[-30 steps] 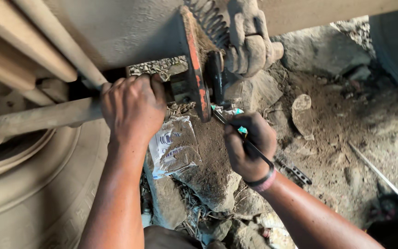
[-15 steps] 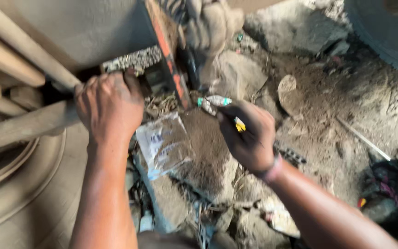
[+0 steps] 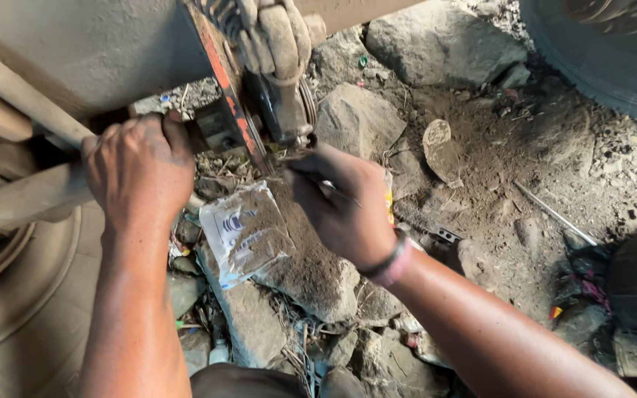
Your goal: The person works underneath a vehicle, using a wrench to tighten a bolt on the suspension system. They repeatedly adjust the wrench and apply force to secure the component.
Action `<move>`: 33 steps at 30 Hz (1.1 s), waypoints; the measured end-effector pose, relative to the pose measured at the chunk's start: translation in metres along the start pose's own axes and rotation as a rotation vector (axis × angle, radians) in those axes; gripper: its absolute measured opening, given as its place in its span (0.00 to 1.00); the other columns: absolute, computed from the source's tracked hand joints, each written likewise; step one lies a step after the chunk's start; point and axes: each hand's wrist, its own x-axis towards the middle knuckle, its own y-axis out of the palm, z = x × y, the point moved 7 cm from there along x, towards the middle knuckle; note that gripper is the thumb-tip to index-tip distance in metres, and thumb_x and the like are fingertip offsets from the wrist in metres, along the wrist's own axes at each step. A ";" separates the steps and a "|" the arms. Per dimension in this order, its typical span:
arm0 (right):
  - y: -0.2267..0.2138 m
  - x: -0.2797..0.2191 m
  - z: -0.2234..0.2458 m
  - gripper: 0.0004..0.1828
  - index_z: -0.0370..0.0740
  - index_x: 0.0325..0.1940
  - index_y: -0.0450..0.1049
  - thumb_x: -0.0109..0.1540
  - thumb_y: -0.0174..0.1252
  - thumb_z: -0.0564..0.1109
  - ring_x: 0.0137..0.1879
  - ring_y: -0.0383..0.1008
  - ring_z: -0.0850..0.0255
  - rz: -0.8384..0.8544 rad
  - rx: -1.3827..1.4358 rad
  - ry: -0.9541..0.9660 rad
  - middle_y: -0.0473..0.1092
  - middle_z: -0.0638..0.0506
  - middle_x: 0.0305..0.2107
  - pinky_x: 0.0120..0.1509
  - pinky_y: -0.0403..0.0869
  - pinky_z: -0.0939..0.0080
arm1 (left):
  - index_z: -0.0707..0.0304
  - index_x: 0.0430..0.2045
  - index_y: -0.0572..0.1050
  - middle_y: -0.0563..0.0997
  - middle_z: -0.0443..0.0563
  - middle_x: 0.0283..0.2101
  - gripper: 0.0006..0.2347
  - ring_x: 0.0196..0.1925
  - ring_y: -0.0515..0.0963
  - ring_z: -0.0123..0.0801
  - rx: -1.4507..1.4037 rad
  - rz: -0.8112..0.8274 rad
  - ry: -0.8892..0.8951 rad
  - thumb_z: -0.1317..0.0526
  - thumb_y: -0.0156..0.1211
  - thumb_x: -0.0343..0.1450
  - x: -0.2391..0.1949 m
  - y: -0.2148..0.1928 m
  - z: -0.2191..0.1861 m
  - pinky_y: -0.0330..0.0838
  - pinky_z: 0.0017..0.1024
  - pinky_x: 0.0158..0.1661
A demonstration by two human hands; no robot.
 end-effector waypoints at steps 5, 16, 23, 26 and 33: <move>0.010 0.006 -0.038 0.08 0.36 0.34 0.74 0.66 0.61 0.41 0.26 0.75 0.71 -0.090 0.142 0.277 0.75 0.53 0.22 0.29 0.73 0.68 | 0.64 0.20 0.79 0.83 0.61 0.31 0.19 0.39 0.81 0.55 0.050 0.002 0.009 0.58 0.53 0.82 -0.003 -0.002 -0.001 0.69 0.49 0.45; 0.001 0.009 -0.030 0.04 0.35 0.38 0.77 0.65 0.63 0.38 0.28 0.69 0.61 -0.079 0.001 0.020 0.69 0.48 0.23 0.34 0.68 0.62 | 0.67 0.23 0.80 0.83 0.63 0.34 0.18 0.42 0.81 0.56 0.061 0.069 -0.056 0.58 0.52 0.82 -0.003 0.007 0.003 0.69 0.49 0.49; 0.003 0.010 -0.029 0.04 0.35 0.39 0.76 0.65 0.64 0.38 0.28 0.69 0.57 -0.040 0.029 0.024 0.68 0.46 0.24 0.34 0.68 0.59 | 0.67 0.21 0.79 0.83 0.64 0.35 0.17 0.41 0.81 0.56 0.057 0.083 -0.083 0.59 0.53 0.80 -0.002 0.010 0.005 0.70 0.50 0.52; 0.001 0.015 -0.029 0.03 0.35 0.40 0.76 0.65 0.63 0.37 0.29 0.71 0.55 -0.031 -0.005 -0.029 0.69 0.46 0.25 0.35 0.69 0.58 | 0.66 0.20 0.79 0.82 0.64 0.34 0.16 0.39 0.81 0.57 0.042 0.076 -0.101 0.60 0.53 0.79 -0.003 0.010 0.005 0.70 0.51 0.50; 0.016 0.015 -0.025 0.05 0.36 0.38 0.74 0.64 0.65 0.36 0.32 0.72 0.48 -0.004 -0.131 -0.198 0.70 0.44 0.27 0.37 0.67 0.54 | 0.65 0.24 0.78 0.81 0.57 0.33 0.11 0.38 0.78 0.50 0.039 -0.084 -0.022 0.63 0.55 0.78 -0.012 0.000 -0.005 0.67 0.46 0.49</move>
